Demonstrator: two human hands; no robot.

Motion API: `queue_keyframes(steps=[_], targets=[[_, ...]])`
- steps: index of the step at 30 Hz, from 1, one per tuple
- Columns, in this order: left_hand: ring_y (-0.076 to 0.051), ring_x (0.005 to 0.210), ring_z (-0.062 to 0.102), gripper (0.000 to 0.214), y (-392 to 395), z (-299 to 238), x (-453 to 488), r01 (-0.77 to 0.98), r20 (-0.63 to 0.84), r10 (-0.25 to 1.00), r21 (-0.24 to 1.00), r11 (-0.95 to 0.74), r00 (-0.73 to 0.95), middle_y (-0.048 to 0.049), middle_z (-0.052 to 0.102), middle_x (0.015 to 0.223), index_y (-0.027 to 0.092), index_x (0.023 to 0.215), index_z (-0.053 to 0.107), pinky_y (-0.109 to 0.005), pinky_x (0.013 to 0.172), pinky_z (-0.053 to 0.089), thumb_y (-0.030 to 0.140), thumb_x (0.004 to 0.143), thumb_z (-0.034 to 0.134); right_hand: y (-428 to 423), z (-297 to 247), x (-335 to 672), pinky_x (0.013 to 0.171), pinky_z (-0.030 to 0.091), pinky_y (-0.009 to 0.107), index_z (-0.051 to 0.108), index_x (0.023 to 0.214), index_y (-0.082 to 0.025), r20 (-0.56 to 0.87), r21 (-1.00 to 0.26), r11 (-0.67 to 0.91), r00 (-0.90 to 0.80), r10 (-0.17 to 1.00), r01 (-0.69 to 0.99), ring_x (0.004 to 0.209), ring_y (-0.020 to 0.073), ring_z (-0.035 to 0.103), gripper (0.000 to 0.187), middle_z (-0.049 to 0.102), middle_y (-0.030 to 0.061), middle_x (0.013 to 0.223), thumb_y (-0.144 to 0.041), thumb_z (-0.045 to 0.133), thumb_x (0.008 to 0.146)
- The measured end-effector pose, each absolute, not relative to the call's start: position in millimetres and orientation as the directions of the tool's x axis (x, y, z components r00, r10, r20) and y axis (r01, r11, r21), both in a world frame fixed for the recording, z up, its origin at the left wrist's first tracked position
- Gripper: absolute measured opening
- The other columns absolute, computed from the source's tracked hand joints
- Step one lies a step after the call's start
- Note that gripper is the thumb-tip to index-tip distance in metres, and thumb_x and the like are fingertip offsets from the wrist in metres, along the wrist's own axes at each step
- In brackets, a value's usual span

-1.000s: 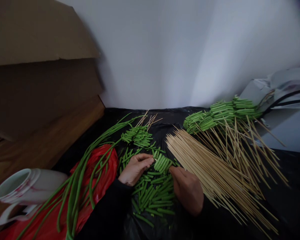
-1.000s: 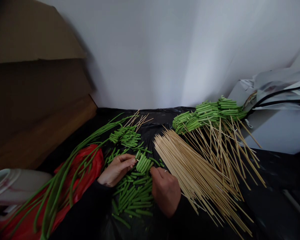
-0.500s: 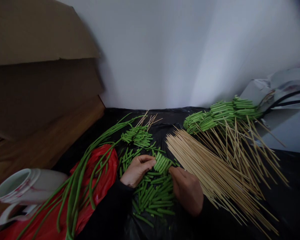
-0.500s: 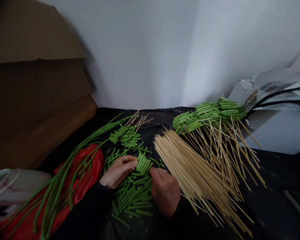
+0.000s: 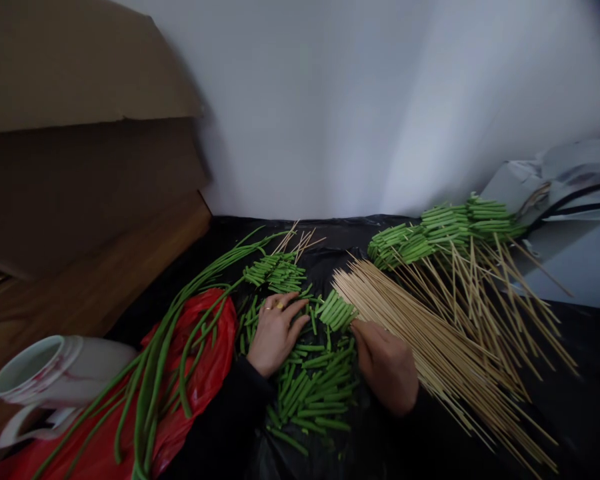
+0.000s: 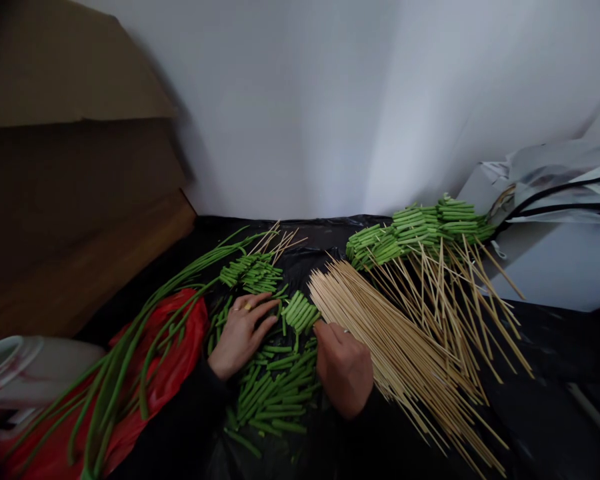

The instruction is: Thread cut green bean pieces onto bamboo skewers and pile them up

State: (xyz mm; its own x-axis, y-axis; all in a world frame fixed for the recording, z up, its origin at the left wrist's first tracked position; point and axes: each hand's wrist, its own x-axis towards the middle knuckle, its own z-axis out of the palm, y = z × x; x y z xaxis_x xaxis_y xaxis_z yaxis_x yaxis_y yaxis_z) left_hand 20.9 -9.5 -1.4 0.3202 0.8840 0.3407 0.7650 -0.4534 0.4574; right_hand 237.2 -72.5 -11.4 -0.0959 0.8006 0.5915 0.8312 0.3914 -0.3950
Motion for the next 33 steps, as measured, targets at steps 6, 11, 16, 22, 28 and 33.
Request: queue_keyframes(steps=[6, 11, 16, 22, 28, 33], targets=[[-0.031, 0.119, 0.041, 0.037, -4.1, -7.2, 24.5, 0.848, 0.284, 0.862, 0.215, -0.485, 0.421, -0.0081, 0.051, 0.138, 0.030, 0.120, 0.063, -0.049, 0.091, 0.037, 0.046, 0.090, 0.048, -73.2, -12.7, 235.2, 0.070, 0.041, 0.022, 0.060, 0.082, -0.019, 0.582, -0.391, 0.384, -0.098, 0.807, 0.837, 0.074, 0.0125, 0.061, 0.022, 0.065, 0.0037, 0.077, -0.012, 0.042, 0.092], [-0.028, 0.116, 0.044, 0.038, -1.8, -4.5, 25.4, 0.840, 0.295, 0.849, 0.204, -0.503, 0.437, -0.0087, 0.059, 0.129, 0.024, 0.121, 0.062, -0.047, 0.089, 0.036, 0.044, 0.091, 0.047, -74.1, -11.6, 233.9, 0.067, 0.040, 0.023, 0.061, 0.083, -0.018, 0.581, -0.397, 0.395, -0.106, 0.807, 0.828, 0.071, 0.0123, 0.060, 0.021, 0.064, 0.0031, 0.075, -0.013, 0.043, 0.092], [-0.026, 0.112, 0.047, 0.033, -3.5, -5.2, 25.9, 0.826, 0.313, 0.851, 0.255, -0.503, 0.422, -0.0087, 0.064, 0.120, 0.022, 0.115, 0.065, -0.044, 0.089, 0.037, 0.039, 0.092, 0.048, -74.4, -11.1, 233.6, 0.065, 0.038, 0.023, 0.061, 0.082, -0.018, 0.569, -0.391, 0.383, -0.107, 0.815, 0.837, 0.069, 0.0121, 0.059, 0.022, 0.063, 0.0025, 0.073, -0.014, 0.043, 0.092], [-0.024, 0.100, 0.053, 0.019, 0.1, -7.1, 21.0, 0.755, 0.411, 0.857, 0.440, -0.486, 0.312, -0.0067, 0.071, 0.102, 0.021, 0.094, 0.072, -0.040, 0.090, 0.040, 0.031, 0.087, 0.058, -75.1, -11.2, 233.3, 0.067, 0.038, 0.023, 0.062, 0.082, -0.018, 0.572, -0.400, 0.394, -0.111, 0.813, 0.828, 0.073, 0.0120, 0.060, 0.023, 0.065, 0.0037, 0.076, -0.013, 0.042, 0.092], [-0.017, 0.067, 0.057, 0.014, -6.3, 1.2, 17.2, 0.603, 0.351, 0.936, 0.751, -0.269, -0.020, -0.0004, 0.066, 0.070, 0.021, 0.070, 0.065, -0.028, 0.067, 0.041, 0.033, 0.073, 0.070, -75.8, -12.6, 232.8, 0.067, 0.039, 0.022, 0.064, 0.092, -0.018, 0.575, -0.412, 0.399, -0.106, 0.811, 0.819, 0.073, 0.0120, 0.060, 0.022, 0.065, 0.0034, 0.077, -0.013, 0.043, 0.092], [-0.015, 0.071, 0.058, 0.026, -9.5, 5.5, 20.4, 0.486, 0.302, 0.953, 0.835, -0.257, -0.015, -0.0009, 0.066, 0.079, 0.020, 0.102, 0.067, -0.026, 0.070, 0.043, 0.032, 0.079, 0.065, -76.4, -12.6, 232.6, 0.066, 0.039, 0.022, 0.064, 0.092, -0.017, 0.568, -0.410, 0.404, -0.118, 0.814, 0.818, 0.071, 0.0119, 0.059, 0.022, 0.063, 0.0029, 0.075, -0.012, 0.043, 0.092]])
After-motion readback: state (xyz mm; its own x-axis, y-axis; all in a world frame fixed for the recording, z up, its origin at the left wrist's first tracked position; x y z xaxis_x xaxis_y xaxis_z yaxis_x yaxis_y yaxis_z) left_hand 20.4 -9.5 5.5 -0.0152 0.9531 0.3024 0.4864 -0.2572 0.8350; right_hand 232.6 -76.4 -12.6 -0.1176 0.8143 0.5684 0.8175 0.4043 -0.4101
